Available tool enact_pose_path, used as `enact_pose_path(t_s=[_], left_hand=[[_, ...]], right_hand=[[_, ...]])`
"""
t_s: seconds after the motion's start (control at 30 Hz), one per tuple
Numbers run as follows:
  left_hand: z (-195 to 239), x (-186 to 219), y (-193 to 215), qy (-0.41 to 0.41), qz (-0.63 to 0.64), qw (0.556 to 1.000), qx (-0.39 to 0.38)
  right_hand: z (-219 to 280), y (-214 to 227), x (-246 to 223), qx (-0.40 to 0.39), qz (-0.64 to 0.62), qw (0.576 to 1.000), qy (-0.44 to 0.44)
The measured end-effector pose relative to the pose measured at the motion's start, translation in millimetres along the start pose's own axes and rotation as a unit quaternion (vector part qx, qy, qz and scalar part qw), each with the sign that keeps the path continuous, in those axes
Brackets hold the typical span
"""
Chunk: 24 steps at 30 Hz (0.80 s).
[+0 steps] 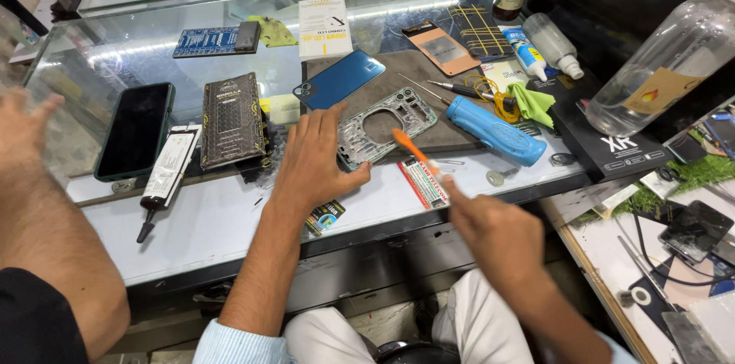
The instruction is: The person cleans the interior of a disassembled phone frame using a small brush, then attaches a mint-green back cover to the frame and presses the edges to secure it. The person handles the phone frame and back cover throughout the process.
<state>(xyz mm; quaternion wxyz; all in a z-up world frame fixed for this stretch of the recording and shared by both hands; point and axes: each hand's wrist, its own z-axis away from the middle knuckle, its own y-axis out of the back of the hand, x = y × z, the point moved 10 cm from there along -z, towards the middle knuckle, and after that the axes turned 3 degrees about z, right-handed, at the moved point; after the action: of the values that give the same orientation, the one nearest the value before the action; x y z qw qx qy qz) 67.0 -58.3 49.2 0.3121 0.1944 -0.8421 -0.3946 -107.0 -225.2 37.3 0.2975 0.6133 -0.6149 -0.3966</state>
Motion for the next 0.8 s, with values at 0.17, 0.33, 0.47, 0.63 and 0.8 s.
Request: enact_pose_path(t_s=[0.17, 0.33, 0.47, 0.63, 0.8], left_hand=[[-1, 0, -1, -0.004, -0.01, 1.0, -0.003], [3, 0, -1, -0.008, -0.019, 1.0, 0.001], [-1, 3, -1, -0.011, -0.021, 1.0, -0.001], [1, -4, -4, -0.005, -0.015, 1.0, -0.004], [1, -1, -4, -0.002, -0.011, 1.0, -0.007]], right_hand=[[-1, -6, 30, -0.018, 0.042, 0.999, -0.015], [-45, -11, -2, -0.03, 0.06, 0.998, 0.002], [-45, 6, -6, -0.046, 0.066, 0.997, 0.006], [-13, 4, 8, -0.046, 0.041, 0.998, -0.008], [-32, -13, 11, -0.049, 0.073, 0.996, -0.017]])
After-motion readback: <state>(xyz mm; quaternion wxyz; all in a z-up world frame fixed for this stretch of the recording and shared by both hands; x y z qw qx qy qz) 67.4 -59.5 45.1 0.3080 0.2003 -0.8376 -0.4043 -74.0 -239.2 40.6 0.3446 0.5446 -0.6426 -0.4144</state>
